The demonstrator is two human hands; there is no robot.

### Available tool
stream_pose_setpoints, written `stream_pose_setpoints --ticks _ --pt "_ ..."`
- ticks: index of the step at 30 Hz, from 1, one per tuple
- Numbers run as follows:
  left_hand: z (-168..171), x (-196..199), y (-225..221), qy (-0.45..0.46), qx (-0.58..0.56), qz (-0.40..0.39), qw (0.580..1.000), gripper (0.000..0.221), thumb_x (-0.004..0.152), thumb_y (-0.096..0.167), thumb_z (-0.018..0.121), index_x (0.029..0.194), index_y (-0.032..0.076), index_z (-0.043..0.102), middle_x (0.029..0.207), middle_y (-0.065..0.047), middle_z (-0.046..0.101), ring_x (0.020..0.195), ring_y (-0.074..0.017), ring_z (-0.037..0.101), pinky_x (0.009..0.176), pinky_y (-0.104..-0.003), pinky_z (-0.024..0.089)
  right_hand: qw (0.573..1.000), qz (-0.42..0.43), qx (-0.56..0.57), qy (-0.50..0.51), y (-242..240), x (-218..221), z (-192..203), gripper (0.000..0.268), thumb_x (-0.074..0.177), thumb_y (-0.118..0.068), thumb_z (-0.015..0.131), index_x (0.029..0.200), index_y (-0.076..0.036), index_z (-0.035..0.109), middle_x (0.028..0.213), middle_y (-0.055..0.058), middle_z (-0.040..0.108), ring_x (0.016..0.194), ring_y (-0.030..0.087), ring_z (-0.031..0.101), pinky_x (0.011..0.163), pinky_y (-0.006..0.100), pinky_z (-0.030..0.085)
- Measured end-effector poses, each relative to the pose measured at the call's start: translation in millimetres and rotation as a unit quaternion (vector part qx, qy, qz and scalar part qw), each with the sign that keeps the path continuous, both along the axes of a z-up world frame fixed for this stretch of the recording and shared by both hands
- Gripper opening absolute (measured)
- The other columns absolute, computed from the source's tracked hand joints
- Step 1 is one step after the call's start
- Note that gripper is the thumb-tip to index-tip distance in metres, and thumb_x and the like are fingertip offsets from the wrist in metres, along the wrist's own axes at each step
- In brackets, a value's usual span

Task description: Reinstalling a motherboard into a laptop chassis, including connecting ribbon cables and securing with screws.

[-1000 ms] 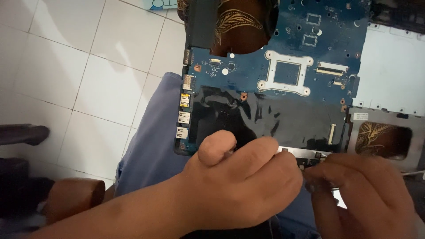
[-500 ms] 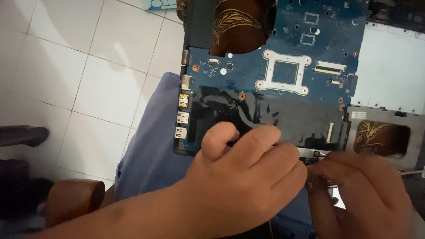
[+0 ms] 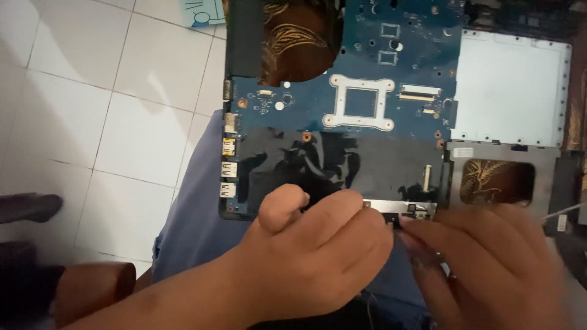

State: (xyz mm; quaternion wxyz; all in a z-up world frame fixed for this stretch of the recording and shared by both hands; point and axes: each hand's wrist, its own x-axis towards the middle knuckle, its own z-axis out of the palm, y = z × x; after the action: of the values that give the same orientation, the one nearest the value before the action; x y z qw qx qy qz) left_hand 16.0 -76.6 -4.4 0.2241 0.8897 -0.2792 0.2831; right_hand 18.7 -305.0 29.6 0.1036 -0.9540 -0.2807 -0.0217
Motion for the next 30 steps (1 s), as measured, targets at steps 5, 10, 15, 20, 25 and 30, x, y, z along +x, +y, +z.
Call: stream_pose_setpoints --ticks 5,10,15,20,25,30 --pt "1 2 1 -0.02 -0.003 0.001 1.0 0.031 0.107 0.011 0.056 0.079 0.023 0.046 0.083 0.006 0.044 0.091 -0.0088 0.058 0.078 -0.032 0.023 1.0 0.024 0.013 0.01 -4 3 -2 0.028 0.086 -0.024 0.075 0.113 -0.017 0.076 0.097 0.006 0.07 0.077 0.028 0.061 0.075 0.045 0.045" --pt "2 1 2 0.003 -0.012 -0.011 1.0 0.032 0.108 0.011 0.056 0.078 0.022 0.05 0.083 0.006 0.046 0.091 -0.0108 0.058 0.077 -0.033 0.024 0.999 0.049 0.012 0.008 -7 3 -6 0.035 0.081 -0.024 0.079 0.116 -0.02 0.075 0.101 0.006 0.067 0.082 0.029 0.061 0.076 0.047 0.045" --pt "1 0 2 0.01 -0.018 -0.018 1.0 0.031 0.107 0.01 0.056 0.079 0.022 0.05 0.084 0.005 0.046 0.092 -0.0112 0.058 0.076 -0.034 0.022 0.999 0.016 0.035 -0.008 6 -1 -3 0.02 0.083 -0.026 0.081 0.1 -0.016 0.076 0.1 0.008 0.068 0.083 0.028 0.062 0.081 0.046 0.047" --pt "1 0 2 0.001 -0.017 -0.01 1.0 0.031 0.106 0.01 0.058 0.079 0.022 0.052 0.084 0.005 0.046 0.091 -0.0112 0.058 0.079 -0.033 0.024 1.0 -0.004 0.022 0.015 4 -2 -8 0.017 0.086 -0.021 0.074 0.103 -0.016 0.074 0.106 0.006 0.068 0.085 0.03 0.059 0.082 0.046 0.042" --pt "3 -1 1 0.044 -0.022 -0.01 0.999 0.025 0.109 0.012 0.063 0.086 0.02 0.058 0.09 0.004 0.051 0.103 -0.0173 0.06 0.081 -0.036 0.029 0.999 -0.021 0.02 0.032 0 -4 -16 0.025 0.08 -0.011 0.073 0.104 -0.017 0.072 0.109 0.004 0.069 0.096 0.03 0.06 0.088 0.047 0.043" --pt "5 0 -2 0.053 -0.028 0.011 0.998 0.028 0.108 0.008 0.061 0.083 0.019 0.053 0.088 0.003 0.051 0.101 -0.0175 0.059 0.081 -0.035 0.027 0.998 -0.038 0.037 0.036 4 -5 -12 0.022 0.083 -0.012 0.073 0.104 -0.016 0.073 0.109 0.005 0.068 0.101 0.03 0.062 0.094 0.046 0.043"
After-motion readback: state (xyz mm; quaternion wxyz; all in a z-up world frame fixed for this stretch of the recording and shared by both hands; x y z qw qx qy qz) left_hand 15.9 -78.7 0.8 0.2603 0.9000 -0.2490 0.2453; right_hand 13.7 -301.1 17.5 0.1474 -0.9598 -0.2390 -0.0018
